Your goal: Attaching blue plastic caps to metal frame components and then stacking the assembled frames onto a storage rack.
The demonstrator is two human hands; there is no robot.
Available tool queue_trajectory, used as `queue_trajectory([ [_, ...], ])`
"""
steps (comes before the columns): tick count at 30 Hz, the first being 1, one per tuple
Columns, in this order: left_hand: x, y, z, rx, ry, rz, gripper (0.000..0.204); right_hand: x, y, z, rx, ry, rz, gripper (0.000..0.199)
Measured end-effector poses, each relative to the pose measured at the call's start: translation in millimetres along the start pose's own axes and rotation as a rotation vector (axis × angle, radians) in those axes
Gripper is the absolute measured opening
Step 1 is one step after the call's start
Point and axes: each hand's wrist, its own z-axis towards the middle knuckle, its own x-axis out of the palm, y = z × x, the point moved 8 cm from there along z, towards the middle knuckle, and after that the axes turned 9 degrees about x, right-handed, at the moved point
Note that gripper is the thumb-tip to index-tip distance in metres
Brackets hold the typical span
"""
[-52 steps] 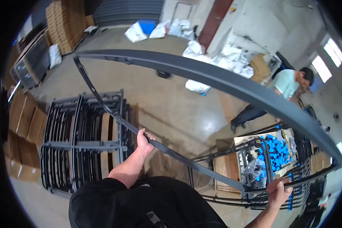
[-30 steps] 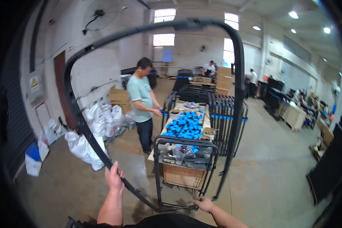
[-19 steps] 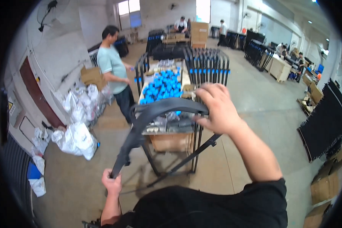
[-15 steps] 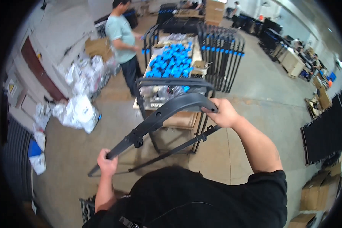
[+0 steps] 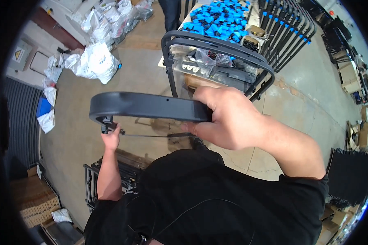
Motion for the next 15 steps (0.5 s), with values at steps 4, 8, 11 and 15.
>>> queue_trajectory([
  [4, 35.2, 46.7, -14.7, -0.006, -0.029, 0.007, 0.015, 20.6, -0.8, 21.7, 0.13, 0.18, -0.088, 0.034],
  [8, 73.2, 98.4, -21.6, -0.357, 0.075, 0.141, 0.035, 35.5, -22.6, 44.3, 0.143, 0.156, -0.122, 0.035],
  [11, 80.6, 167.2, -45.4, -0.384, 0.126, 0.213, 0.046, 48.5, -41.7, 59.8, 0.139, 0.137, -0.176, 0.036],
  [15, 83.1, 168.0, -85.3, -0.581, 0.333, 0.124, 0.058, 68.5, -88.2, 77.8, 0.355, 0.213, -0.174, 0.036],
])
